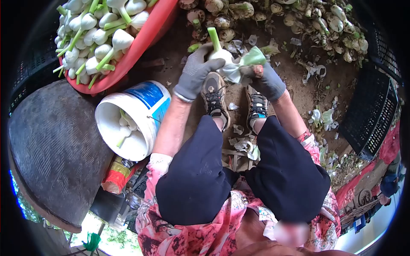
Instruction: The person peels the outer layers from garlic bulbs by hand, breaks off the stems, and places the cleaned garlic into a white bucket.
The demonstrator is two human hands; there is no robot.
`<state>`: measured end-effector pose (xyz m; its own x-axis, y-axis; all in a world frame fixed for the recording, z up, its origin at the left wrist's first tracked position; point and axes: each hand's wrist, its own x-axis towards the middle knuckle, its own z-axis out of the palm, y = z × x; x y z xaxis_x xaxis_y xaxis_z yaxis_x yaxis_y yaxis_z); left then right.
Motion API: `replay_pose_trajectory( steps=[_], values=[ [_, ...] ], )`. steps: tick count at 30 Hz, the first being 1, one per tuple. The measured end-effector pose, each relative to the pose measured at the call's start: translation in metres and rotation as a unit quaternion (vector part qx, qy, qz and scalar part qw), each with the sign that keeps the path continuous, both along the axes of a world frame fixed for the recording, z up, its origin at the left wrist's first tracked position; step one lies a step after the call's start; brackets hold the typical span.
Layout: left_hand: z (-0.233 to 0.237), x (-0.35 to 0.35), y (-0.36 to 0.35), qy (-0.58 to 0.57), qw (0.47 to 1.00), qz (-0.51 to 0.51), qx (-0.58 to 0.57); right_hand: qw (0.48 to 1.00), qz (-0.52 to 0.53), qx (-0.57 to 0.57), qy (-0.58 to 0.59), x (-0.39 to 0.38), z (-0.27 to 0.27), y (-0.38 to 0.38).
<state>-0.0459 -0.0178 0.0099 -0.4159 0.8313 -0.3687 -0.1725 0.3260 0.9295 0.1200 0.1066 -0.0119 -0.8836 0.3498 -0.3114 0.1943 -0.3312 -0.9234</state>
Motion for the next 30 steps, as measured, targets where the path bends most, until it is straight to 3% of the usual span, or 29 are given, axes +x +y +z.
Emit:
replay_pose_trajectory(
  steps=[1,3,4,5,7,10,13,14,15,17,18,19,22,23,24,25,26,27,29,30],
  values=[
    [-0.014,0.008,-0.004,0.031,0.999,0.02,0.02,0.996,-0.016,-0.074,-0.037,-0.002,0.021,-0.004],
    [-0.04,0.011,0.0,-0.248,0.952,0.177,0.012,0.994,0.06,-0.045,-0.086,-0.005,0.017,-0.007],
    [-0.047,0.008,0.0,-0.377,0.897,0.209,0.098,0.998,0.043,0.014,-0.042,-0.005,0.006,-0.001],
    [-0.045,0.003,0.004,-0.462,0.841,0.25,0.13,0.996,-0.032,-0.012,-0.078,0.007,-0.026,0.006],
    [-0.018,-0.002,0.001,-0.463,0.826,0.271,0.173,0.967,-0.063,0.04,-0.244,0.026,-0.033,0.031],
    [-0.013,-0.003,0.005,-0.382,0.885,0.248,0.102,0.962,-0.01,0.194,-0.189,0.039,-0.035,0.034],
    [-0.038,-0.007,0.001,-0.452,0.828,0.324,0.064,0.963,-0.031,0.181,-0.199,0.04,-0.032,0.038],
    [-0.048,-0.01,-0.001,-0.477,0.807,0.345,0.055,0.979,-0.075,0.067,-0.175,0.042,-0.019,0.04],
    [-0.049,-0.013,-0.004,-0.463,0.817,0.34,0.054,0.994,-0.089,-0.001,-0.059,0.044,-0.001,0.041],
    [-0.049,-0.018,-0.008,-0.435,0.836,0.329,0.055,0.988,-0.14,-0.07,-0.01,0.042,0.046,0.029],
    [-0.048,-0.022,-0.007,-0.444,0.831,0.329,0.069,0.994,-0.049,-0.07,0.075,0.044,0.051,0.033],
    [-0.047,-0.027,-0.008,-0.452,0.825,0.329,0.08,0.991,-0.032,-0.084,0.095,0.053,0.056,0.03],
    [-0.049,-0.042,-0.017,-0.497,0.79,0.342,0.105,0.979,-0.114,-0.165,0.035,0.103,0.036,0.026],
    [-0.046,-0.041,-0.016,-0.496,0.785,0.356,0.102,0.985,-0.109,-0.136,-0.007,0.128,0.008,0.039],
    [-0.041,-0.04,-0.015,-0.496,0.78,0.369,0.1,0.993,-0.011,-0.03,-0.117,0.118,0.001,0.054],
    [-0.037,-0.039,-0.014,-0.495,0.775,0.381,0.097,0.968,0.088,0.078,-0.223,0.106,-0.005,0.068],
    [-0.043,-0.039,-0.017,-0.516,0.771,0.355,0.115,0.889,0.06,0.351,-0.289,0.106,-0.026,0.061],
    [-0.045,-0.037,-0.016,-0.518,0.77,0.352,0.125,0.686,0.144,0.544,-0.461,0.076,-0.005,0.049],
    [-0.048,-0.033,-0.016,-0.52,0.765,0.354,0.141,0.883,-0.028,0.403,-0.241,0.067,-0.025,0.052],
    [-0.046,-0.034,-0.017,-0.555,0.74,0.353,0.138,0.909,-0.033,0.359,-0.209,0.057,-0.035,0.049]
  ],
)
